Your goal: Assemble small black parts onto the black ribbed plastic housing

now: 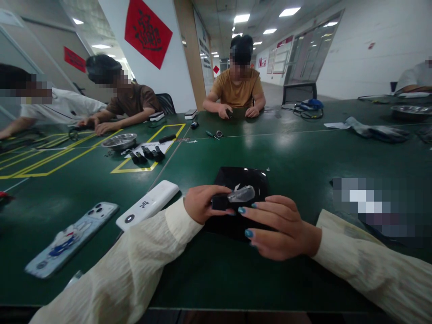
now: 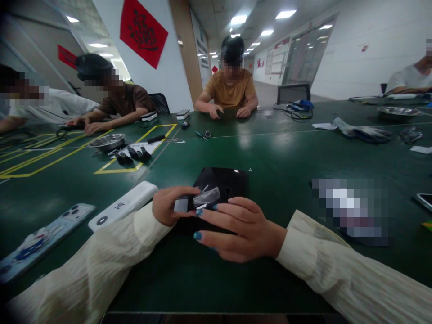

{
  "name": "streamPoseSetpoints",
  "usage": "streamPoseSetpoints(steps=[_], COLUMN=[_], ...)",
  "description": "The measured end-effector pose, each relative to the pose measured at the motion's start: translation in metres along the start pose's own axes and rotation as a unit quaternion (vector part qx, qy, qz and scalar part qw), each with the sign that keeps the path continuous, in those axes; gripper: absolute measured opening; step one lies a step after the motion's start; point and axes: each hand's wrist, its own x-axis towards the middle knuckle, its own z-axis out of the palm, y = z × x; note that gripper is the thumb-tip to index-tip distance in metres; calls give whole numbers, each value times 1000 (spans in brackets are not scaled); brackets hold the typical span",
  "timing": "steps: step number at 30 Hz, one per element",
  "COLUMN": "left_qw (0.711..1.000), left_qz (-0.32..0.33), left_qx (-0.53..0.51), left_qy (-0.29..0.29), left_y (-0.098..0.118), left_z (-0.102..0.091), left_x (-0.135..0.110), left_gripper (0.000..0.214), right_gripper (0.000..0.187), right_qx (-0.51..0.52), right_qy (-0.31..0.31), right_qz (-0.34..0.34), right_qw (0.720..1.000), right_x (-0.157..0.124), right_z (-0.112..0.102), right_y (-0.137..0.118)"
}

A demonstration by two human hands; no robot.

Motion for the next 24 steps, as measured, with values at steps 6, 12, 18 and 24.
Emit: streamPoseSetpoints(steps=[6,12,18,24], left_qw=[975,982,997,959], left_qz=[209,173,-3,-270], left_qx=[61,79,-83,-79], left_qy=[39,-1,-1,37], left_y=[10,23,10,-38], left_z=[2,9,-1,13], left_x=[4,3,6,8], left_gripper=[43,46,74,55], right_gripper=[44,35,32,57], right_qx=[-37,-60,-49,61], right_qy=[-55,-108,7,149], right_qz=[37,56,145,401], right_qw=[997,991,988,902], right_x=[1,12,-2,-8], right_z=[9,6,10,21], right_y=[3,0,10,18])
